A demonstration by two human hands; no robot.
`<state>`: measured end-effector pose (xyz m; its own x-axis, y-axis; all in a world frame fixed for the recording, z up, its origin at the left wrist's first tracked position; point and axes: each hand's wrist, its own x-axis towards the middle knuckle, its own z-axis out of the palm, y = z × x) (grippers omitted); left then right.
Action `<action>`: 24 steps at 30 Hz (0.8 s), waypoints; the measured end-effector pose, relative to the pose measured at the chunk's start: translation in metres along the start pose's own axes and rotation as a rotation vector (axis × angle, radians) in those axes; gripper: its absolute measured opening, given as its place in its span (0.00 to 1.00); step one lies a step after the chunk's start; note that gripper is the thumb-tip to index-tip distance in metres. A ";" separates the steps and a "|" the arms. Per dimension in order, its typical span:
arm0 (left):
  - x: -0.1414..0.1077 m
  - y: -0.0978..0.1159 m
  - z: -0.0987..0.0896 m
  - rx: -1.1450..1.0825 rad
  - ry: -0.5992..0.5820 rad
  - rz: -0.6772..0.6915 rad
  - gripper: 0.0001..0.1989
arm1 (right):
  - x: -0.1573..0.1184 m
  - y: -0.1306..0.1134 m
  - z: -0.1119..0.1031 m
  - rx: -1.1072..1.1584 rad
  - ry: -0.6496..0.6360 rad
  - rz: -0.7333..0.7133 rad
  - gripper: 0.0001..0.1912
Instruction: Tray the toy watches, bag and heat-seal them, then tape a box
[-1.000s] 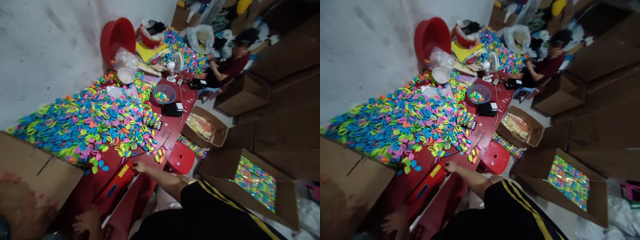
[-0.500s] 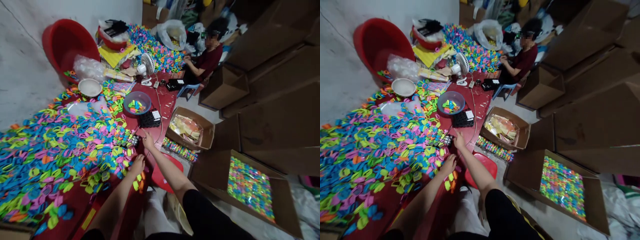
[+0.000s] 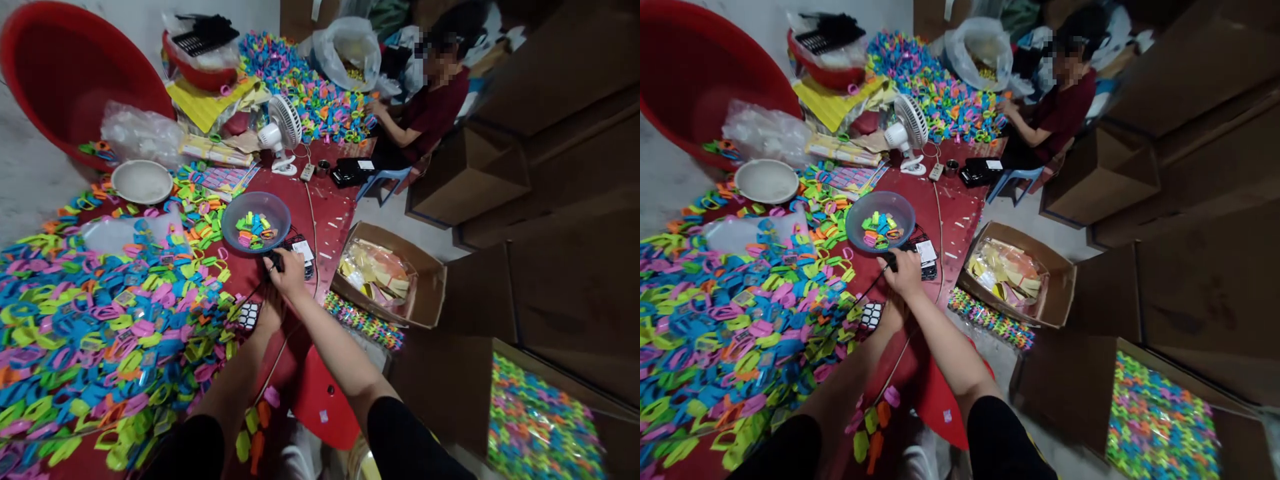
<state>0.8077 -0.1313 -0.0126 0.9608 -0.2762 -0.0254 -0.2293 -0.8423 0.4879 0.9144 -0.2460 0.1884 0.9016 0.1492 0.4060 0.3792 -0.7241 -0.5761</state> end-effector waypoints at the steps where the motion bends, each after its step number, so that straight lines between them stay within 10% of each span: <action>1: 0.004 -0.001 0.000 0.015 0.017 -0.030 0.35 | 0.009 0.015 -0.006 0.006 0.052 0.006 0.21; 6: 0.004 0.004 -0.002 0.074 0.048 -0.083 0.36 | 0.059 0.105 -0.017 -0.070 0.162 0.180 0.24; 12: -0.004 0.009 -0.002 0.111 0.003 -0.114 0.36 | 0.095 0.188 0.020 0.000 0.025 0.425 0.32; 24: -0.008 0.017 0.001 0.052 -0.012 -0.132 0.36 | 0.113 0.198 0.059 0.663 -0.168 0.725 0.43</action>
<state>0.7964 -0.1434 -0.0048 0.9812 -0.1669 -0.0970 -0.1093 -0.8945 0.4334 1.1036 -0.3322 0.0784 0.9595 -0.0498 -0.2772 -0.2816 -0.1632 -0.9456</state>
